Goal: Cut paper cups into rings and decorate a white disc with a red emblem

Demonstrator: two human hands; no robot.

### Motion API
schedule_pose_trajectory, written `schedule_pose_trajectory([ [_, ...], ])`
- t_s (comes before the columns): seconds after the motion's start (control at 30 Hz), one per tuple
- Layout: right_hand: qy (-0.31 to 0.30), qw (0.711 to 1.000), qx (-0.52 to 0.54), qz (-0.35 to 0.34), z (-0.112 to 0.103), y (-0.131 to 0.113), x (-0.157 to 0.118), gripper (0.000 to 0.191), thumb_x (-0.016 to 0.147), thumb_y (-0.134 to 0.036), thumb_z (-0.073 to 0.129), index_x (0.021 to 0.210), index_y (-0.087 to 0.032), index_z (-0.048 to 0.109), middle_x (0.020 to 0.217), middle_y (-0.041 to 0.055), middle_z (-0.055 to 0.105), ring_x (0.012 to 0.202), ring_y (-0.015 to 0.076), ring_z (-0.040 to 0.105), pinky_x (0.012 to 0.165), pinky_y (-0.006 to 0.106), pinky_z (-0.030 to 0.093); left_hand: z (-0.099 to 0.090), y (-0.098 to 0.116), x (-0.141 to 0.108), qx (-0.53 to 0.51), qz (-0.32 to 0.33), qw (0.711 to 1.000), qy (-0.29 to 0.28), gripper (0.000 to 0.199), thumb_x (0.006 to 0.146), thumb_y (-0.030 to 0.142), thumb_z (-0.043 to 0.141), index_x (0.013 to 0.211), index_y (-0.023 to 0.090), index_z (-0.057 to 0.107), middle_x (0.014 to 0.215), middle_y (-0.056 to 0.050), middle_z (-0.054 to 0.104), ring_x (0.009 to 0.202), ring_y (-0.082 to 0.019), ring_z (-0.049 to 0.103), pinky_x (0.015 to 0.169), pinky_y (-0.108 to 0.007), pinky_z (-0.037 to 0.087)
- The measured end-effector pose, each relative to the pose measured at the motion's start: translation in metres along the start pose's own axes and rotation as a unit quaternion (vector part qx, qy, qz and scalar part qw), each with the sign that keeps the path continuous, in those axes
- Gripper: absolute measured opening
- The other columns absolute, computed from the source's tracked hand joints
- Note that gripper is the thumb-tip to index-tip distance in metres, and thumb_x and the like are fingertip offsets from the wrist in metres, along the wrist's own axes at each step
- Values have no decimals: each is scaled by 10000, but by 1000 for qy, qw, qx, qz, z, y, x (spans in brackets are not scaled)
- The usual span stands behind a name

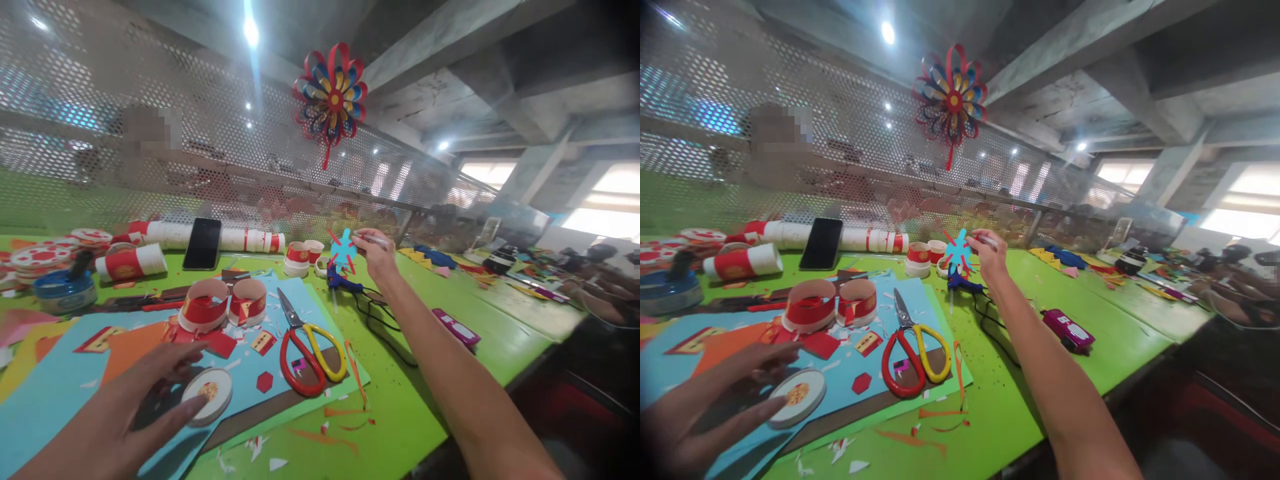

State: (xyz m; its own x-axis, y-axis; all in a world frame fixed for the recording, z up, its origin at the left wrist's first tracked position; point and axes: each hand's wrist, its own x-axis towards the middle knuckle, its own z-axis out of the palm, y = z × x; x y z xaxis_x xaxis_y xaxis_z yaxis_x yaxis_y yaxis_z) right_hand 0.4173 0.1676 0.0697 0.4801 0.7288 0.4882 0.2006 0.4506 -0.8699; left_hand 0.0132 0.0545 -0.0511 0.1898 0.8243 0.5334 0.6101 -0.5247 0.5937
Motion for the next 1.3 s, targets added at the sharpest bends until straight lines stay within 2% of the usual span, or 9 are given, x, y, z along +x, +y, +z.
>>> schedule_pose_trajectory([
  [0.13, -102, 989, 103, 19, 29, -38, -57, 290, 577, -224, 827, 792, -209, 633, 687, -49, 652, 615, 113, 614, 587, 241, 518, -20, 22, 9, -68, -71, 995, -12, 363, 781, 570, 597, 959, 274, 708, 950, -30, 751, 821, -239, 704, 667, -293, 587],
  [0.23, -170, 971, 157, 66, 52, -53, -101, 289, 553, -225, 831, 773, -222, 643, 692, -45, 675, 619, 109, 627, 602, 240, 520, -32, 41, 14, -122, -87, 989, 8, 340, 790, 541, 610, 902, 244, 732, 928, -29, 760, 840, -237, 691, 741, -305, 555],
  [0.4, -244, 938, 204, 136, 82, -64, -159, 233, 590, -148, 825, 757, -216, 678, 677, -42, 673, 622, 91, 620, 597, 208, 499, -37, 65, 17, -235, -114, 962, -80, 412, 818, 477, 592, 1061, 168, 716, 1001, -76, 757, 933, -247, 677, 794, -321, 531],
  [0.53, -265, 934, 201, 129, 95, -69, -186, 188, 645, -129, 810, 771, -219, 703, 683, -47, 665, 636, 80, 602, 603, 197, 476, -34, 72, 17, -319, -102, 930, -152, 325, 833, 442, 585, 911, 155, 717, 898, -64, 747, 816, -199, 672, 727, -288, 524],
  [0.7, -266, 939, 194, 103, 100, -67, -198, 198, 663, -141, 811, 803, -234, 707, 771, -38, 678, 726, 98, 609, 698, 229, 482, -30, 71, 14, -345, -102, 920, -152, 254, 824, 375, 598, 726, 148, 659, 615, 1, 648, 540, -120, 570, 560, -244, 485],
  [0.8, -270, 937, 195, 106, 100, -63, -200, 196, 696, -188, 805, 861, -231, 709, 781, -18, 693, 731, 118, 621, 709, 252, 493, -29, 66, 12, -273, -41, 957, -87, 209, 836, 334, 597, 746, 154, 650, 655, -11, 668, 572, -130, 584, 556, -249, 485],
  [0.9, -275, 931, 201, 129, 99, -59, -202, 205, 717, -228, 799, 899, -216, 706, 795, 6, 713, 717, 129, 634, 713, 268, 506, -29, 60, 10, -109, 70, 992, 2, 151, 856, 290, 595, 809, 156, 646, 722, -29, 686, 603, -144, 605, 571, -267, 484],
  [1.07, -297, 924, 196, 144, 97, -56, -205, 184, 734, -234, 789, 892, -200, 701, 825, 26, 723, 745, 147, 660, 719, 277, 514, -29, 54, 5, 38, 195, 979, 46, 132, 919, 243, 523, 891, 152, 614, 808, -71, 697, 695, -193, 656, 626, -312, 507],
  [1.3, -324, 917, 197, 122, 92, -53, -206, 184, 735, -193, 782, 899, -205, 698, 823, 13, 700, 765, 154, 660, 729, 288, 512, -32, 55, 2, 114, 232, 965, 38, 150, 941, 223, 478, 905, 134, 593, 822, -87, 669, 702, -204, 640, 622, -317, 502],
])
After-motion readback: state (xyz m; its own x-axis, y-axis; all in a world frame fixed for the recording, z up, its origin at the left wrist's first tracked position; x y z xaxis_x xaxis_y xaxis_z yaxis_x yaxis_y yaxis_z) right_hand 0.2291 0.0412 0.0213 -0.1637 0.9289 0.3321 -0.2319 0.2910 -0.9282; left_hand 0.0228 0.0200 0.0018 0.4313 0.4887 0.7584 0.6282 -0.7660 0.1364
